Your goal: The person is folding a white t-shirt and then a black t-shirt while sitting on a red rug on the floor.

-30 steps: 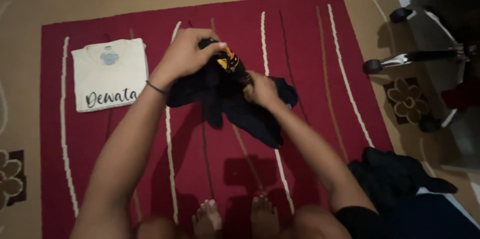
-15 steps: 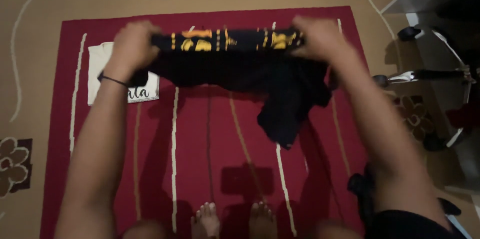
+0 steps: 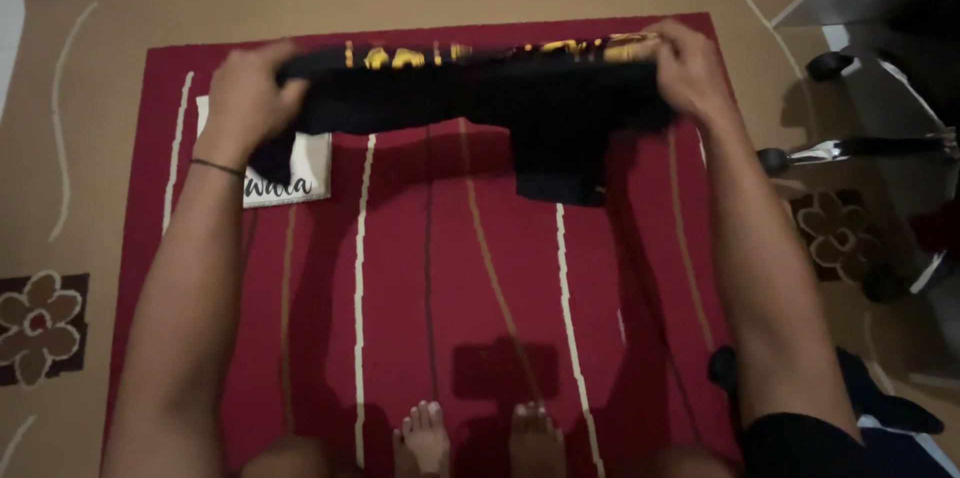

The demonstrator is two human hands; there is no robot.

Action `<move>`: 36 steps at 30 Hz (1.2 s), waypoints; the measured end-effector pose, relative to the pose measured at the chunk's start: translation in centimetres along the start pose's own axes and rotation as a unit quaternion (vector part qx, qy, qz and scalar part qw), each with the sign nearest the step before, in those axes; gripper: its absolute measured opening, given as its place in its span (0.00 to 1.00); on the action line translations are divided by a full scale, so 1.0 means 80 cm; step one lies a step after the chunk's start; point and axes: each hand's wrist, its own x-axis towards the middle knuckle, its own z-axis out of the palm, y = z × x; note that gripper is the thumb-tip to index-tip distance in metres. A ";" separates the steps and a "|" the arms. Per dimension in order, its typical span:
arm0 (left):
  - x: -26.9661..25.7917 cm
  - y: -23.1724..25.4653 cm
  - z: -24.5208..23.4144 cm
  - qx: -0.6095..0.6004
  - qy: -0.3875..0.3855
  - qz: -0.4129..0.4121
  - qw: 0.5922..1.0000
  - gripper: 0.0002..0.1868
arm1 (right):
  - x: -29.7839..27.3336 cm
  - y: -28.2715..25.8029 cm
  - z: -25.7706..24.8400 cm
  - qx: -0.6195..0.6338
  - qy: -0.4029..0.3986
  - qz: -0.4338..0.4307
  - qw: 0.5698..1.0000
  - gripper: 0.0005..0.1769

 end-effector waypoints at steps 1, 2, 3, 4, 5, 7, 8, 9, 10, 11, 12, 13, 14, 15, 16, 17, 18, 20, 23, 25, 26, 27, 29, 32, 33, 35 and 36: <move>0.001 0.020 -0.008 0.059 -0.053 -0.041 0.996 0.15 | -0.004 -0.034 -0.013 0.014 -0.046 0.052 0.998 0.15; 0.002 0.039 -0.016 0.118 -0.104 -0.084 0.984 0.14 | -0.005 -0.069 -0.024 0.028 -0.093 0.100 0.990 0.14; 0.001 0.045 -0.022 0.120 -0.101 -0.082 0.984 0.14 | -0.007 -0.074 -0.030 0.028 -0.090 0.097 0.991 0.14; -0.001 0.051 -0.025 0.154 -0.155 -0.086 0.972 0.28 | -0.010 -0.079 -0.036 -0.030 -0.157 0.137 0.978 0.25; -0.002 0.056 -0.029 0.187 -0.208 -0.090 0.956 0.42 | -0.014 -0.083 -0.041 -0.088 -0.221 0.176 0.955 0.39; -0.021 0.019 -0.019 0.198 -0.174 -0.050 0.963 0.31 | -0.033 -0.065 -0.055 -0.122 -0.212 0.156 0.957 0.36; -0.032 0.001 -0.015 0.209 -0.141 -0.008 0.968 0.20 | -0.044 -0.057 -0.061 -0.153 -0.201 0.139 0.957 0.34; -0.035 -0.007 -0.015 0.208 -0.143 -0.009 0.968 0.20 | -0.050 -0.057 -0.069 -0.154 -0.203 0.140 0.957 0.34; -0.038 -0.015 -0.015 0.189 -0.123 -0.009 0.974 0.17 | -0.056 -0.057 -0.077 -0.173 -0.179 0.173 0.953 0.32; -0.040 -0.022 -0.016 0.169 -0.104 -0.008 0.980 0.14 | -0.061 -0.057 -0.085 -0.191 -0.155 0.206 0.947 0.30; -0.036 -0.016 -0.023 0.170 -0.103 -0.005 0.980 0.14 | -0.062 -0.055 -0.093 -0.191 -0.152 0.206 0.948 0.30; -0.032 -0.011 -0.030 0.125 -0.111 -0.059 0.984 0.13 | -0.062 -0.053 -0.101 -0.157 -0.121 0.214 0.957 0.27; -0.030 -0.006 -0.036 0.078 -0.119 -0.113 0.983 0.12 | -0.064 -0.051 -0.107 -0.123 -0.092 0.221 0.963 0.24; -0.028 0.000 -0.043 0.078 -0.119 -0.112 0.983 0.12 | -0.064 -0.048 -0.113 -0.123 -0.091 0.221 0.963 0.24; -0.028 0.006 -0.049 0.053 -0.130 -0.159 0.977 0.14 | -0.064 -0.044 -0.118 -0.129 -0.068 0.222 0.964 0.23; -0.027 0.012 -0.054 0.028 -0.140 -0.206 0.968 0.16 | -0.065 -0.039 -0.124 -0.135 -0.045 0.223 0.964 0.24; -0.028 0.011 -0.056 0.027 -0.141 -0.205 0.968 0.16 | -0.067 -0.034 -0.127 -0.136 -0.045 0.224 0.964 0.24; -0.032 0.009 -0.059 0.033 -0.171 -0.164 0.971 0.21 | -0.072 -0.024 -0.134 -0.114 0.012 0.214 0.970 0.19; -0.030 0.031 -0.064 0.007 -0.198 -0.207 0.958 0.20 | -0.084 0.019 -0.135 -0.208 0.143 0.010 0.967 0.11; -0.033 0.018 -0.062 -0.017 -0.173 -0.178 0.969 0.19 | -0.085 0.021 -0.141 -0.209 0.157 0.020 0.965 0.13; -0.034 0.012 -0.062 -0.038 -0.148 -0.150 0.977 0.17 | -0.087 0.022 -0.143 -0.207 0.171 0.031 0.963 0.16; -0.034 0.007 -0.063 -0.037 -0.149 -0.149 0.977 0.17 | -0.086 0.009 -0.152 -0.207 0.172 0.033 0.962 0.16; -0.037 -0.004 -0.064 -0.152 -0.105 -0.152 0.971 0.13 | -0.081 -0.017 -0.171 -0.155 0.148 0.103 0.971 0.13; -0.042 -0.013 -0.069 -0.156 -0.072 -0.120 0.978 0.14 | -0.083 -0.052 -0.192 -0.233 0.009 -0.036 0.972 0.24; -0.043 -0.013 -0.071 -0.156 -0.072 -0.121 0.978 0.14 | -0.088 -0.036 -0.197 -0.232 0.008 -0.036 0.972 0.24; -0.043 -0.011 -0.074 -0.138 -0.081 -0.113 0.981 0.15 | -0.102 -0.003 -0.209 -0.267 -0.082 0.100 0.955 0.33; -0.043 -0.009 -0.074 -0.140 -0.081 -0.114 0.980 0.15 | -0.108 0.018 -0.214 -0.269 -0.083 0.100 0.954 0.33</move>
